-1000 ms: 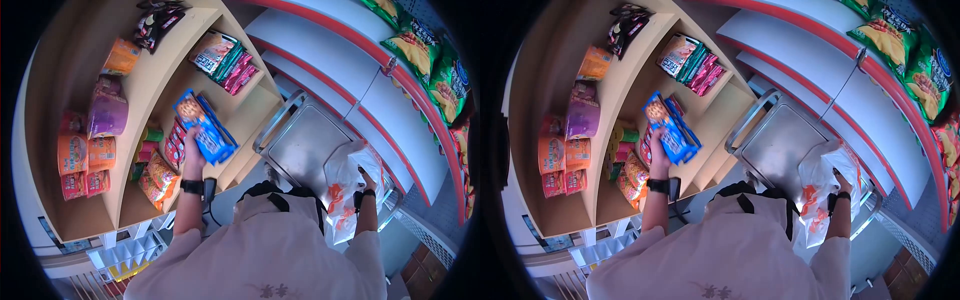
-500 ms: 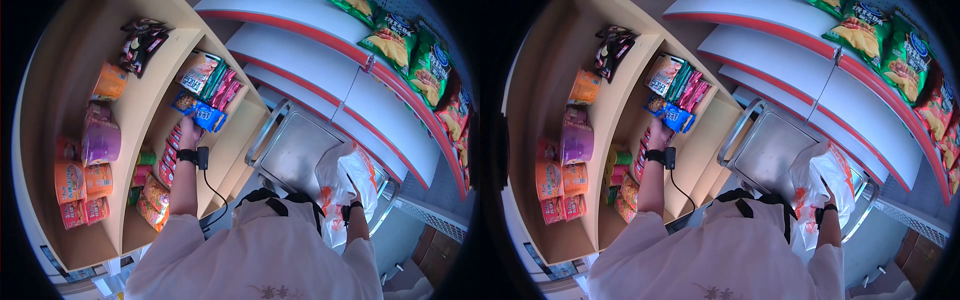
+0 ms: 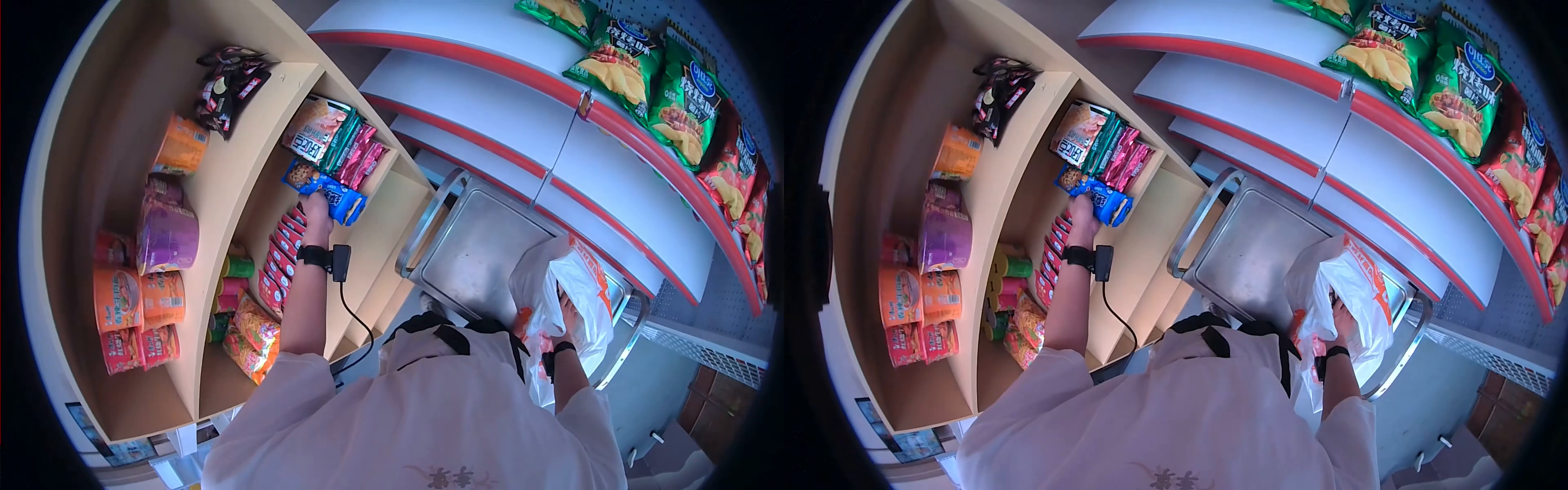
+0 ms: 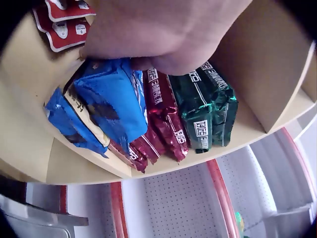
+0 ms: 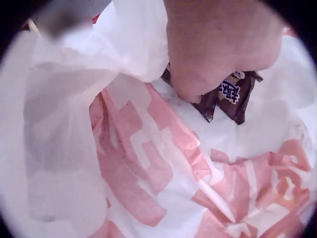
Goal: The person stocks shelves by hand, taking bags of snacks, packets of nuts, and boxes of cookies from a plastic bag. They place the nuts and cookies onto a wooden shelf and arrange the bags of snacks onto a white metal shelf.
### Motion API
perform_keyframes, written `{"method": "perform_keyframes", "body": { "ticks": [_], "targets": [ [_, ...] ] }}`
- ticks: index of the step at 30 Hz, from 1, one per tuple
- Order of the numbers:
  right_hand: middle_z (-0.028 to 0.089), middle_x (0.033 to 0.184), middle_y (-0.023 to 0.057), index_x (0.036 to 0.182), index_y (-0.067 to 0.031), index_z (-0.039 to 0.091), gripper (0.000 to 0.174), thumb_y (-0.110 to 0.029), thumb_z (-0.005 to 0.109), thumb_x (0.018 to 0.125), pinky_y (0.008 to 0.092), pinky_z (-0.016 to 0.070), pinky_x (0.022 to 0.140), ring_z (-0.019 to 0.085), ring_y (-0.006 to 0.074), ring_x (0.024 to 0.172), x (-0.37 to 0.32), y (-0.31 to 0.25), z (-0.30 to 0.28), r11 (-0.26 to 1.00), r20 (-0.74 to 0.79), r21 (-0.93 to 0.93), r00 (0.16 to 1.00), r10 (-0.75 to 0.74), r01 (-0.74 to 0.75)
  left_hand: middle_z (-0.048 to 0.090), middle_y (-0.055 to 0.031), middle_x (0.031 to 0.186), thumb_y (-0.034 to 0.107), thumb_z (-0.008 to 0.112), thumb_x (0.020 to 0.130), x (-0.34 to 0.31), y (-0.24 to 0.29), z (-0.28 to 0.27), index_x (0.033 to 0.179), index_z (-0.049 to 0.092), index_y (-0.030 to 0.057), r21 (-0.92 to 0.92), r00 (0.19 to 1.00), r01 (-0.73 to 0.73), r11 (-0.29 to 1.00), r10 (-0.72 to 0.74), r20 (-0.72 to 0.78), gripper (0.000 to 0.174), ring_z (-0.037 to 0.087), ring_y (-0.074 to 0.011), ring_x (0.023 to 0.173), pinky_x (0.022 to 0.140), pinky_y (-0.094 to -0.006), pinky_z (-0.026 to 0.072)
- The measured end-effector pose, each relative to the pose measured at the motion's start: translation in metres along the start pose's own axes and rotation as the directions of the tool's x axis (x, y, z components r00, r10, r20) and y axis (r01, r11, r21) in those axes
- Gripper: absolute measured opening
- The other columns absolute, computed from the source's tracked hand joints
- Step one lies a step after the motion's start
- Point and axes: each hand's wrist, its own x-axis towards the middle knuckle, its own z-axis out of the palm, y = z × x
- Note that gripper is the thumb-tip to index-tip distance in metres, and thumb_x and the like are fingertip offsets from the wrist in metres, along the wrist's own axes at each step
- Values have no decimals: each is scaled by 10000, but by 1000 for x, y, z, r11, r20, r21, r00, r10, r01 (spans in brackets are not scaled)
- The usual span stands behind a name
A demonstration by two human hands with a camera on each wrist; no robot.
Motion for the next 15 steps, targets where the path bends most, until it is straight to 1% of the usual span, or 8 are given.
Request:
{"method": "perform_keyframes", "body": {
  "ticks": [4,6,7,8,10,12,13,15],
  "targets": [
    [585,1185,201,1274,-101,509,499,-340,582,843,388,458,935,563,318,1121,24,3,19,999,71,-40,997,10,-7,571,-126,1123,96,551,875,-33,21,2,1253,417,59,-75,1000,-22,997,20,-21,403,616,-237,949,834,-390,523],
    [573,1198,215,1282,-99,497,498,-339,566,852,394,458,937,558,329,1125,46,-2,26,998,107,-54,994,28,-22,466,-178,1260,143,713,764,-73,42,2,1368,303,21,253,962,-272,929,252,108,740,513,-272,1117,943,-394,434],
    [568,1204,222,1286,-98,491,497,-338,558,856,397,457,938,555,334,1128,54,-1,28,998,124,-60,992,37,-30,326,-241,1373,195,805,652,-71,30,-2,1415,260,33,485,943,-326,811,317,102,952,387,-339,1252,1029,-422,356],
    [562,1210,229,1290,-97,485,496,-338,550,861,400,457,940,553,339,1130,63,7,31,997,140,-69,989,47,-37,326,-241,1373,195,805,652,-88,35,0,1415,260,33,486,943,-328,810,315,110,952,387,-339,1252,1029,-422,356],
    [550,1223,242,1298,-95,473,495,-337,535,870,405,457,942,548,350,1135,67,31,36,995,170,-95,984,59,-43,178,-273,1445,223,824,621,-118,39,5,1456,199,62,713,858,-501,490,387,337,1055,248,-394,1334,1084,-421,287],
    [510,1256,264,1344,-63,409,555,-186,581,830,408,421,984,511,383,1162,32,-56,-1,986,-231,-29,959,-166,164,161,-280,1459,187,817,639,-106,23,-4,1451,237,69,677,840,-535,505,402,364,1005,239,-427,1340,1097,-417,276],
    [510,1256,264,1344,-63,409,555,-186,581,830,408,421,984,511,383,1162,13,-70,-8,986,-238,-29,957,-165,163,146,-280,1467,168,807,657,-97,18,-8,1441,265,64,700,827,-548,457,422,372,958,235,-434,1342,1101,-421,272],
    [536,1203,285,1291,-12,432,625,-140,677,731,431,431,962,523,422,1116,-13,-84,-19,912,-349,-83,846,-404,401,118,-276,1485,117,772,704,-96,19,-7,1412,328,36,724,829,-539,430,421,367,840,227,-450,1345,1109,-429,261]
  ]
}}
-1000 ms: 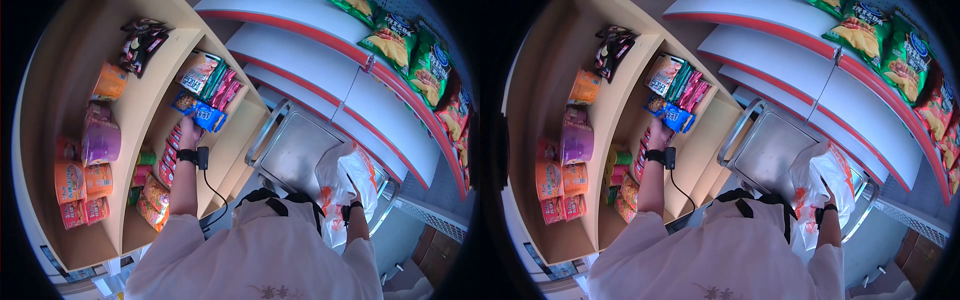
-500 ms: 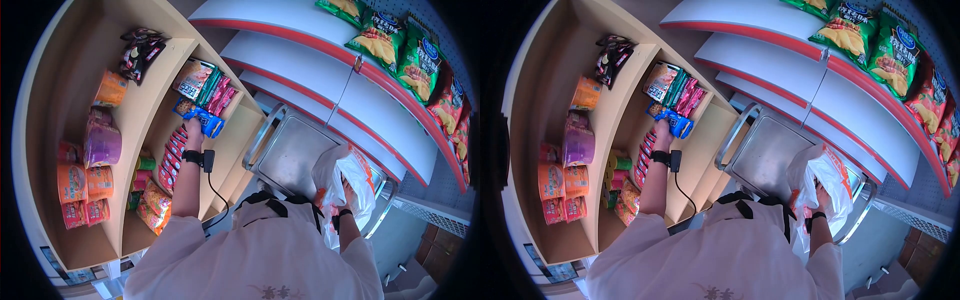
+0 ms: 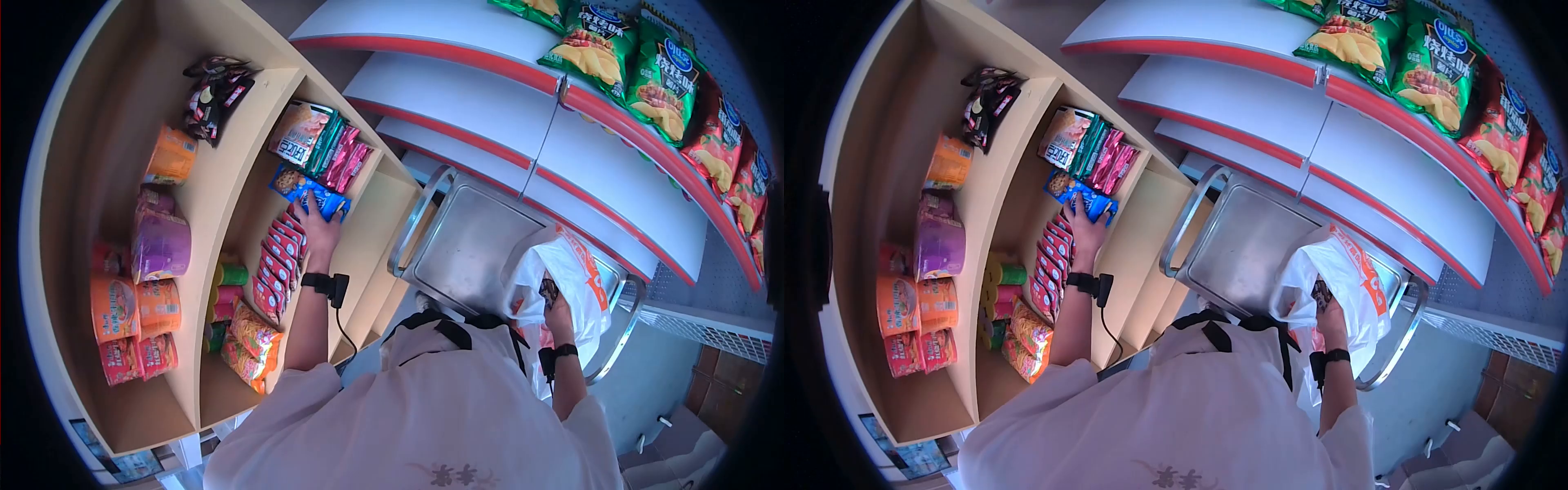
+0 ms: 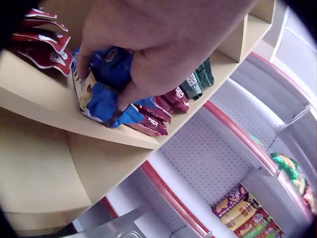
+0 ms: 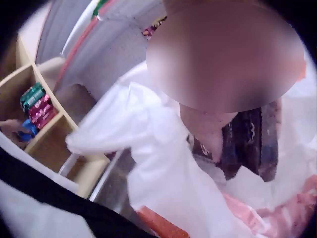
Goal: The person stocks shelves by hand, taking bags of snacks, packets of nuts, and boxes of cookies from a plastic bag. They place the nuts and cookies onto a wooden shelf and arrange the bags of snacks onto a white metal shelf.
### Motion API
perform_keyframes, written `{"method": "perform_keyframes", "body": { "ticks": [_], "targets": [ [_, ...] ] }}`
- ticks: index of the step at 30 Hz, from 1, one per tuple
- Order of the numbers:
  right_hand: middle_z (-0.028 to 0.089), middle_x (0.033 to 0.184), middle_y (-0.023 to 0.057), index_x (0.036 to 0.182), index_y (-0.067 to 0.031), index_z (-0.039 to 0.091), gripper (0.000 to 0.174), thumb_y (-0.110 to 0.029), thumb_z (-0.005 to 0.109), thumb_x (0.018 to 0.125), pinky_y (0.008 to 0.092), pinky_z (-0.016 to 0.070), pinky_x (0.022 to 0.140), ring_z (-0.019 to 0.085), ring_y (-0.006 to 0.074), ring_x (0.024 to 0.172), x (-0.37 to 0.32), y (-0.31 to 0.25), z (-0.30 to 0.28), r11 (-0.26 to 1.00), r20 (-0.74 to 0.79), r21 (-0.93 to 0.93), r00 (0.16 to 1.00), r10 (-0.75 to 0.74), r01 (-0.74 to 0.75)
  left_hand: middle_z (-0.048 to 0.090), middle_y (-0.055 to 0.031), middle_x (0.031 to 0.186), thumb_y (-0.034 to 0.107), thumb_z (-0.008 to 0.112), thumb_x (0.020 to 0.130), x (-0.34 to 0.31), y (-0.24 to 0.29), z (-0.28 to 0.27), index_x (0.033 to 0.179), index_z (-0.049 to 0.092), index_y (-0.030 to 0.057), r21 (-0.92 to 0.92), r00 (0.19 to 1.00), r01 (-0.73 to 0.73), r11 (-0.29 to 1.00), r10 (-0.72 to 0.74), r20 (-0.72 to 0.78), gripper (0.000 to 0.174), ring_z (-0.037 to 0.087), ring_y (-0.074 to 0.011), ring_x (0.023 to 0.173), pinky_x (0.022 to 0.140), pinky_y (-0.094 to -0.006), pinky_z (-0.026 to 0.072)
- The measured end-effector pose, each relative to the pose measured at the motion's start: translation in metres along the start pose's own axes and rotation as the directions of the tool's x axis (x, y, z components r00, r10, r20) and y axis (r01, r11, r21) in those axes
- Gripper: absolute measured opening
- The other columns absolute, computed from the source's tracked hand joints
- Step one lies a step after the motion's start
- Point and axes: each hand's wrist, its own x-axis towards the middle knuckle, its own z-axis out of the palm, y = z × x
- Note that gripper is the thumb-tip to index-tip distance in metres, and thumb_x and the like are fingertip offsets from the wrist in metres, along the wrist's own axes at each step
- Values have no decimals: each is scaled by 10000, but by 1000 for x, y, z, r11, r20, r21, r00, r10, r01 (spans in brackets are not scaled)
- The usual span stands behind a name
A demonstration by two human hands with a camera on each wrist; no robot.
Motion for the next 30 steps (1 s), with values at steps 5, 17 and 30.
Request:
{"method": "perform_keyframes", "body": {
  "ticks": [5,17,30],
  "targets": [
    [553,1166,300,1303,-15,423,717,-234,722,690,449,454,929,546,429,1084,-34,-35,-45,982,-13,-186,999,-31,28,115,-277,1486,126,768,703,5,-1,1,1415,309,14,16,1000,-10,1000,10,1,854,227,-450,1347,1108,-434,260],
    [674,934,193,1212,41,545,562,-91,675,682,344,525,729,674,247,830,-107,-271,-214,950,20,270,986,-166,155,321,-211,1390,189,721,762,-46,33,-88,1372,339,30,-352,951,37,935,75,300,737,444,-310,1204,937,-364,427],
    [405,1325,236,1410,-25,298,643,-159,601,859,391,376,1012,451,374,1210,-49,-425,-18,592,312,611,528,-790,525,361,-147,1386,152,600,908,-86,14,-94,1462,93,15,-918,932,355,175,-140,334,764,446,-199,1192,994,-324,389]
  ]
}}
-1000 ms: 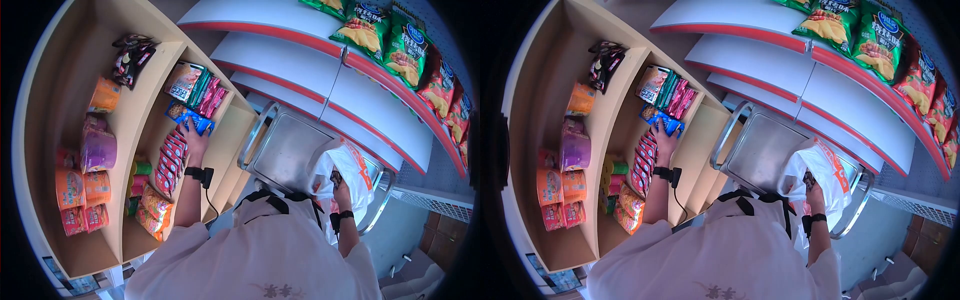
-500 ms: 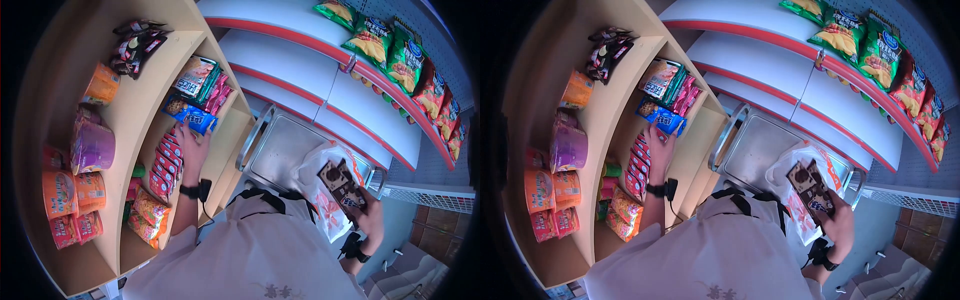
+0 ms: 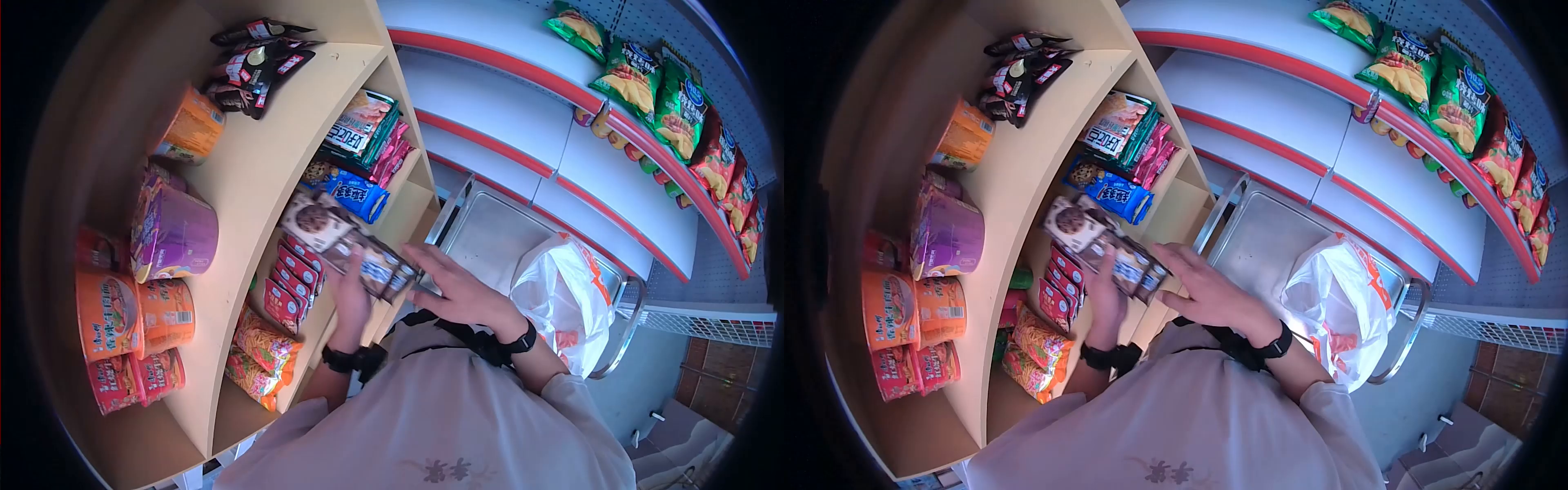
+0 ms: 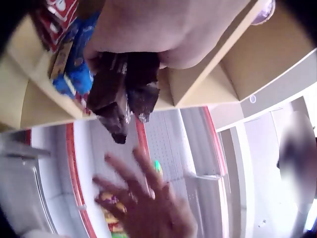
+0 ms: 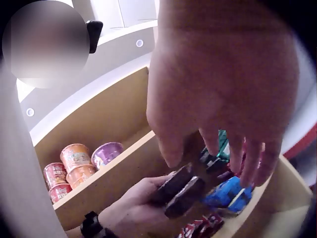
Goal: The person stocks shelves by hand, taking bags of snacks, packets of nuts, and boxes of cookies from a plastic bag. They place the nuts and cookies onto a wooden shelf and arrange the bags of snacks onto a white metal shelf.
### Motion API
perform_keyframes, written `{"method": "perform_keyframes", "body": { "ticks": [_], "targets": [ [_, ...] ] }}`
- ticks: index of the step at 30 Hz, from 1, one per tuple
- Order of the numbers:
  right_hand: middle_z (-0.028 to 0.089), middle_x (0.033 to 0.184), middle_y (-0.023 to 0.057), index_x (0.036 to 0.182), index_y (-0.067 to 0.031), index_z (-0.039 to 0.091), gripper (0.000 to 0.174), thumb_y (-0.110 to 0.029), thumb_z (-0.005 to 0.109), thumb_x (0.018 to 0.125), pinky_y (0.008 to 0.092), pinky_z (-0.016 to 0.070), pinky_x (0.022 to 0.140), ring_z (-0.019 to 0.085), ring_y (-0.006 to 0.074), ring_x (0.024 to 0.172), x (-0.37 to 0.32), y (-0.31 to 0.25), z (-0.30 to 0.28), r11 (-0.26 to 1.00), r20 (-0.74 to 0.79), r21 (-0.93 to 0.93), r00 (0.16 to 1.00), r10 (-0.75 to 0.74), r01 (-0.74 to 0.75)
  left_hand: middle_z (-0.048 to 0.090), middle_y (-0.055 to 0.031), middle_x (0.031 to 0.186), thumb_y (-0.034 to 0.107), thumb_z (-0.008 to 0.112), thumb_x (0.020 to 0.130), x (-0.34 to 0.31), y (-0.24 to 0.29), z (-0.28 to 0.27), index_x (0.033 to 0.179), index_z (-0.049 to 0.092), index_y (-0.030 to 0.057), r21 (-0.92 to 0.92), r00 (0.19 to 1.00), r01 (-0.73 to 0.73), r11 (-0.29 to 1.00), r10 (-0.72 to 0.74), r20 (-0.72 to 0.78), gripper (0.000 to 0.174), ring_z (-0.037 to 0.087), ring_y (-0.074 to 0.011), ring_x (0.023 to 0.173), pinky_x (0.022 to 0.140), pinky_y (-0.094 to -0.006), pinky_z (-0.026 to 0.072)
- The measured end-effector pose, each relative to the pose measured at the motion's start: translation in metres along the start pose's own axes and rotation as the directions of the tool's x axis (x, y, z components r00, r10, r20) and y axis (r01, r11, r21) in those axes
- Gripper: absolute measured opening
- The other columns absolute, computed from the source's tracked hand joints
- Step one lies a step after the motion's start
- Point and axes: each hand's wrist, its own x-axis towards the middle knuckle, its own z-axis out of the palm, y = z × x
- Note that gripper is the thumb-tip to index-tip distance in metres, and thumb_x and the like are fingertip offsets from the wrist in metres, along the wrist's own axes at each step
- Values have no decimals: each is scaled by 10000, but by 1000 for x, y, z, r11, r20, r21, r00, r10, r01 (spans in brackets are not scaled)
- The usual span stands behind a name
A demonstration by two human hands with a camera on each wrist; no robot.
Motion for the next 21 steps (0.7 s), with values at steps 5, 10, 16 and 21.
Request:
{"method": "perform_keyframes", "body": {
  "ticks": [5,10,16,21],
  "targets": [
    [487,1226,233,1273,15,453,512,-182,614,829,392,400,978,491,394,1137,-43,44,-23,970,-139,-123,972,192,-209,378,-141,1387,85,705,818,86,24,-26,1472,44,86,60,978,-111,992,120,-170,930,482,-242,1180,939,-373,468],
    [541,1173,215,1143,29,556,397,-116,640,783,395,415,966,517,390,1099,-143,83,-60,789,-435,-309,817,379,-531,494,-136,1291,73,662,853,153,19,-26,1394,277,31,89,987,-41,995,54,-152,665,559,-230,1091,840,-344,522],
    [551,1171,192,1148,7,546,442,-102,674,739,423,411,954,507,380,1109,-301,121,-106,499,-822,-278,472,318,-821,487,-223,1322,312,587,901,188,-29,-41,1321,399,-78,625,905,-127,770,349,-245,603,516,-337,1152,987,-391,381],
    [468,1298,168,1342,-61,389,842,-288,785,634,511,373,967,439,373,1197,-356,126,-95,72,-899,-196,208,385,-978,557,-309,1182,350,505,917,180,-24,-17,1197,512,-110,738,828,-71,671,452,-332,538,525,-409,1122,977,-408,374]
  ]
}}
